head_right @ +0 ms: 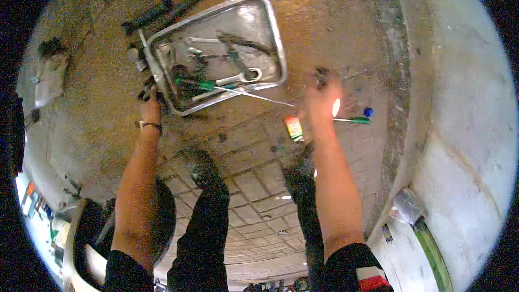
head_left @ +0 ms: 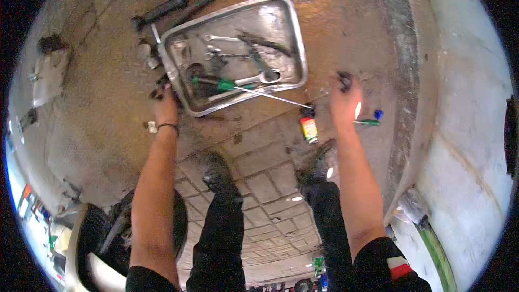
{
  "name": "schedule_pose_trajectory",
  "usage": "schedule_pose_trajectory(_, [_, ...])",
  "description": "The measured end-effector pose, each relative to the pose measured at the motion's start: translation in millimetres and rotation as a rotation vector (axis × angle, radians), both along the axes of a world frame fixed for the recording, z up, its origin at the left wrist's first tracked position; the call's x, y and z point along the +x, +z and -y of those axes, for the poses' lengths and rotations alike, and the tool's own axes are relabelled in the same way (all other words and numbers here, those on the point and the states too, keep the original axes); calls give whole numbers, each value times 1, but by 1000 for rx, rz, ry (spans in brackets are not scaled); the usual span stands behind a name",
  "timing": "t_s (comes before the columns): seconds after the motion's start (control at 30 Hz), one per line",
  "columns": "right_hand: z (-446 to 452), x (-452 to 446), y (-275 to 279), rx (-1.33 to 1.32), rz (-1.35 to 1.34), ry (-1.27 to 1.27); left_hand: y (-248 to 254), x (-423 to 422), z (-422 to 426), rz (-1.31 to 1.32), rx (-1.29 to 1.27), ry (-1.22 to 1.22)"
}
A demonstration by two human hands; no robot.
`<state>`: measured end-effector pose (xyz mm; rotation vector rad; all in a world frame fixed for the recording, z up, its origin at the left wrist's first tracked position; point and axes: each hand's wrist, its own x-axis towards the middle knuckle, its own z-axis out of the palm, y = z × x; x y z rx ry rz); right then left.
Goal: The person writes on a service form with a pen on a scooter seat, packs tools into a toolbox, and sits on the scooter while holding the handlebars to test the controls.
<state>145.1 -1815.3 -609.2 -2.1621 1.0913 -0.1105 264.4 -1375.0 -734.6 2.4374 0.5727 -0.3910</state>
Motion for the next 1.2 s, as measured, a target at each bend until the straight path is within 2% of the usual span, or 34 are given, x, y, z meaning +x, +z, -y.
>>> schedule_pose_trajectory(0.03, [39, -48, -25, -169, -71, -117, -15, -3, -5, 68, 2, -34])
schedule_pose_trajectory(0.1, [90, -125, -49, -281, -344, -328, 4, -2, -2, -79, 31, -3])
schedule_pose_trajectory(0.13, [112, -160, -62, -283, -347, -336, 12, -2, 3, -82, 29, -11])
schedule_pose_trajectory(0.2, [147, -204, -83, 339, -780, -706, 20, 0, 17, 14, 4, 80])
schedule_pose_trajectory(0.23, [143, -202, -83, 336, -783, -714, 10, 6, 5, 9, 1, 74])
schedule_pose_trajectory(0.3, [132, -191, -82, 92, -669, -681, -17, 24, -31, -419, -63, 96])
schedule_pose_trajectory(0.33, [137, -204, -99, 50, -656, -639, 10, 16, -1, -234, -176, 146])
schedule_pose_trajectory(0.37, [141, -214, -114, 7, -645, -597, 10, 14, 0, -237, -176, 140])
schedule_pose_trajectory(0.43, [140, -221, -129, 238, -340, -875, 0, 19, -17, -131, 56, -53])
schedule_pose_trajectory(0.47, [125, -197, -101, 298, -163, -917, -30, 18, -46, -60, 184, -161])
schedule_pose_trajectory(0.5, [126, -195, -101, 295, -161, -917, -33, 15, -44, -60, 181, -160])
schedule_pose_trajectory(0.57, [127, -191, -99, -2, -43, -560, -34, 4, -45, -78, 287, -215])
schedule_pose_trajectory(0.63, [131, -175, -99, 50, -34, -594, -10, -6, -23, -204, 407, -214])
schedule_pose_trajectory(0.67, [131, -164, -94, -71, -54, -382, -10, -13, -22, -7, 315, -249])
schedule_pose_trajectory(0.7, [128, -150, -82, -191, -74, -170, 9, -10, -8, -141, 336, -201])
schedule_pose_trajectory(0.73, [113, -128, -64, -161, -183, -86, 28, -8, 5, -279, 362, -160])
schedule_pose_trajectory(0.8, [94, -95, -43, 38, -531, 251, 28, -15, 8, -189, 337, -147])
schedule_pose_trajectory(0.83, [81, -87, -40, 91, -508, 444, 29, -19, 10, -96, 308, -138])
schedule_pose_trajectory(0.87, [66, -80, -39, 145, -479, 636, 61, -23, 39, 12, 219, -39])
schedule_pose_trajectory(0.9, [47, -77, -38, 141, -480, 662, 69, -36, 44, 11, 226, -35])
schedule_pose_trajectory(0.97, [16, -72, -37, 143, -470, 695, 85, -59, 43, 139, -144, 130])
schedule_pose_trajectory(1.03, [-7, -75, -35, 9, -531, 628, 170, -80, 84, -16, -247, -50])
schedule_pose_trajectory(1.07, [-11, -83, -47, 3, -478, 588, 203, -92, 92, -41, -148, -259])
schedule_pose_trajectory(1.1, [-14, -85, -48, 7, -463, 597, 239, -105, 104, -155, -314, -182])
schedule_pose_trajectory(1.13, [-15, -85, -48, 26, -532, 536, 299, -101, 139, -374, -468, 21])
schedule_pose_trajectory(1.17, [-18, -84, -44, 44, -601, 475, 327, -119, 150, -400, -565, 140])
schedule_pose_trajectory(1.2, [-19, -81, -37, 46, -589, 489, 343, -136, 150, -372, -541, -54])
